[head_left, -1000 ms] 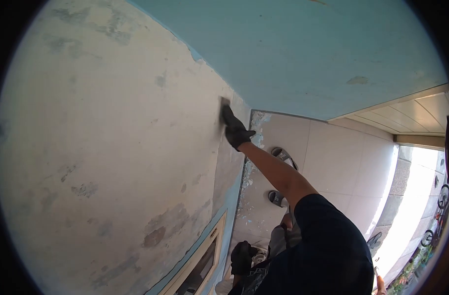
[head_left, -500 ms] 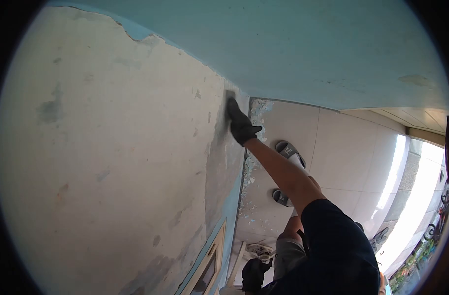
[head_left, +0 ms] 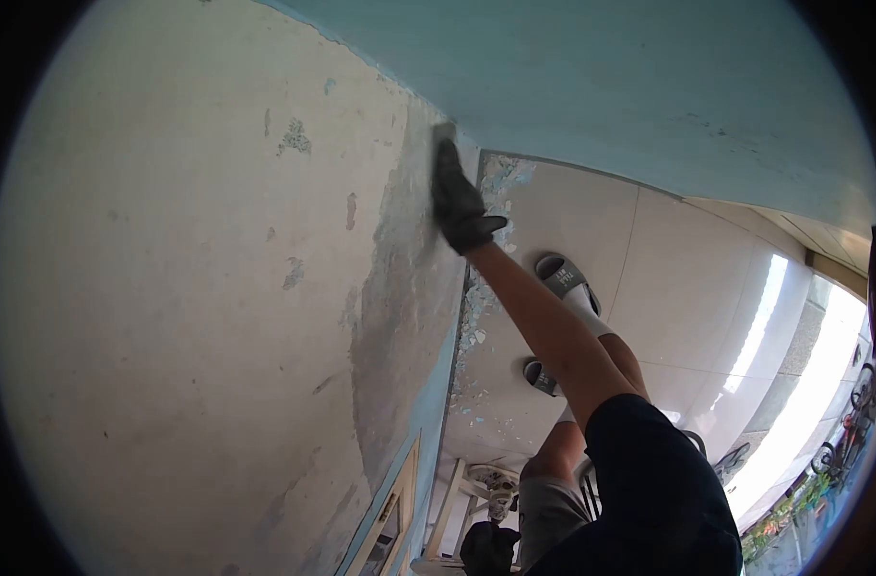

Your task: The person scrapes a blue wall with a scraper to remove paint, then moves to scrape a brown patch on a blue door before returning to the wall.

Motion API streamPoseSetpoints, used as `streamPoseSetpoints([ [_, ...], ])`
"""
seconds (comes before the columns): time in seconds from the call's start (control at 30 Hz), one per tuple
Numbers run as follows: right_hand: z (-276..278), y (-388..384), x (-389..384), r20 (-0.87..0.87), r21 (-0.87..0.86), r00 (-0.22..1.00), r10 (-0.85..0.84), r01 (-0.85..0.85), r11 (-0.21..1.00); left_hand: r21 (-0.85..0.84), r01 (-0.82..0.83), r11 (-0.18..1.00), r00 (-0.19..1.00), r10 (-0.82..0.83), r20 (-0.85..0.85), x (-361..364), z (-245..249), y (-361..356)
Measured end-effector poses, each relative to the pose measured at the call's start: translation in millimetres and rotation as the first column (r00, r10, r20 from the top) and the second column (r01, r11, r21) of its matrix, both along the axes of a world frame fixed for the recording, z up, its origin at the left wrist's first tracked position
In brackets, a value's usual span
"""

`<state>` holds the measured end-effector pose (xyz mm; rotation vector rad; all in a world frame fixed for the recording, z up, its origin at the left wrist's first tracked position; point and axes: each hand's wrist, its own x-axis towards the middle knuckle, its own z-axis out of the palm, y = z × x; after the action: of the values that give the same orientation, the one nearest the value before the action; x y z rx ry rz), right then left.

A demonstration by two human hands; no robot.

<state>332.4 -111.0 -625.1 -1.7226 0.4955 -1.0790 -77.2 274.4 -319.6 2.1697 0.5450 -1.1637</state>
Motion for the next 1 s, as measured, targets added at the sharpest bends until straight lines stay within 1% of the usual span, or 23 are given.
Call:
streamPoseSetpoints([
  [0.03, -85.5, -4.7, -21.2, -0.346, 0.683, 0.855, 0.386, -0.052, 0.729, 0.020, 0.022, 1.000, 0.999, -0.022, -0.023, 8.9, 2.1, -12.9],
  [0.07, -121.2, -8.8, -47.5, -0.347, 0.687, 0.854, 0.388, -0.050, 0.725, 0.031, 0.029, 0.999, 0.999, -0.028, -0.036, 11.9, 2.7, -19.3],
  [0.13, -134.4, -14.5, -71.1, -0.683, 0.666, 0.324, 0.654, -0.091, 0.740, 0.042, 0.032, 0.999, 0.998, -0.030, -0.047, 13.9, 0.1, -21.9],
  [0.17, -122.8, -10.7, -72.5, -0.671, 0.495, 0.548, 0.499, -0.170, 0.852, 0.039, 0.023, 0.999, 0.998, -0.021, -0.052, 12.8, -6.4, -24.8],
  [0.2, -66.4, -9.0, -76.5, -0.583, 0.305, 0.737, 0.341, -0.190, 0.933, 0.039, 0.019, 0.999, 0.998, -0.016, -0.061, 10.1, -7.3, -26.8],
  [0.23, -7.8, -14.4, -66.4, -0.382, 0.146, 0.900, 0.209, -0.165, 0.976, 0.039, 0.020, 0.999, 0.998, -0.018, -0.066, 9.2, -9.4, -28.4],
  [0.27, 43.3, -20.2, -50.9, -0.124, -0.004, 0.988, 0.087, -0.088, 0.996, 0.038, 0.026, 0.999, 0.997, -0.023, -0.068, 10.7, -12.3, -29.8],
  [0.33, 90.6, -33.3, -21.4, 0.148, -0.289, 0.988, 0.041, 0.003, 0.957, 0.034, 0.030, 0.999, 0.998, -0.028, -0.061, 11.4, -17.5, -30.6],
  [0.37, 64.5, -34.3, -10.8, 0.154, -0.315, 0.988, 0.035, 0.015, 0.949, 0.030, 0.032, 0.999, 0.998, -0.030, -0.060, 11.6, -19.1, -29.7],
  [0.4, 1.6, -29.2, -4.4, 0.021, -0.220, 0.999, 0.035, -0.029, 0.975, 0.032, 0.035, 0.999, 0.998, -0.033, -0.061, 11.4, -19.7, -29.5],
  [0.43, -63.6, -27.2, -0.5, -0.239, 0.001, 0.965, 0.105, -0.108, 0.994, 0.029, 0.033, 0.999, 0.998, -0.031, -0.060, 10.0, -21.2, -28.8],
  [0.47, -113.3, -37.7, -10.4, -0.702, 0.330, 0.596, 0.389, -0.212, 0.920, 0.030, 0.030, 0.999, 0.998, -0.028, -0.064, 11.0, -23.1, -31.4],
  [0.5, -161.1, -65.3, -18.2, -0.839, 0.521, -0.058, 0.541, -0.372, 0.769, 0.026, 0.032, 0.999, 0.998, -0.031, -0.060, 11.1, -25.3, -30.9],
  [0.53, -150.5, -60.6, -19.4, -0.839, 0.519, -0.049, 0.542, -0.371, 0.770, 0.025, 0.035, 0.999, 0.998, -0.034, -0.057, 13.2, -27.6, -30.3],
  [0.67, -63.9, -34.4, -78.3, -0.761, 0.123, 0.582, 0.286, -0.304, 0.945, 0.024, 0.017, 1.000, 0.998, -0.016, -0.057, 7.5, -31.0, -27.1],
  [0.73, 15.4, -29.5, -65.5, -0.282, 0.094, 0.943, 0.174, -0.154, 0.984, 0.018, 0.020, 1.000, 0.998, -0.019, -0.057, 5.4, -31.4, -25.4],
  [0.77, 52.5, -34.0, -51.1, -0.280, 0.090, 0.944, 0.174, -0.155, 0.984, 0.014, 0.018, 1.000, 0.998, -0.017, -0.053, 3.0, -31.2, -23.5],
  [0.83, 101.9, -39.2, -31.6, 0.141, -0.271, 0.990, 0.017, 0.023, 0.962, 0.004, 0.024, 1.000, 0.999, -0.024, -0.042, -1.0, -32.1, -22.4],
  [0.87, 76.2, -36.7, -25.8, 0.142, -0.274, 0.990, 0.018, 0.021, 0.962, 0.002, 0.026, 1.000, 0.999, -0.026, -0.039, -2.9, -31.6, -21.1],
  [0.9, 24.7, -31.9, -18.6, 0.023, -0.244, 1.000, 0.007, -0.002, 0.970, -0.003, 0.023, 1.000, 0.999, -0.023, -0.036, -3.7, -31.7, -21.2],
  [0.93, -44.6, -21.0, -16.1, -0.285, -0.065, 0.956, 0.075, -0.097, 0.993, -0.001, 0.021, 1.000, 0.999, -0.021, -0.036, -6.2, -29.5, -21.5],
  [0.97, -111.0, -17.9, -24.1, -0.740, 0.263, 0.577, 0.345, -0.224, 0.938, -0.002, 0.024, 1.000, 0.999, -0.024, -0.036, -8.0, -28.3, -22.2],
  [1.0, -159.1, -23.2, -40.3, -0.847, 0.471, 0.092, 0.524, -0.326, 0.819, -0.003, 0.019, 1.000, 0.999, -0.019, -0.038, -6.5, -26.9, -22.8],
])
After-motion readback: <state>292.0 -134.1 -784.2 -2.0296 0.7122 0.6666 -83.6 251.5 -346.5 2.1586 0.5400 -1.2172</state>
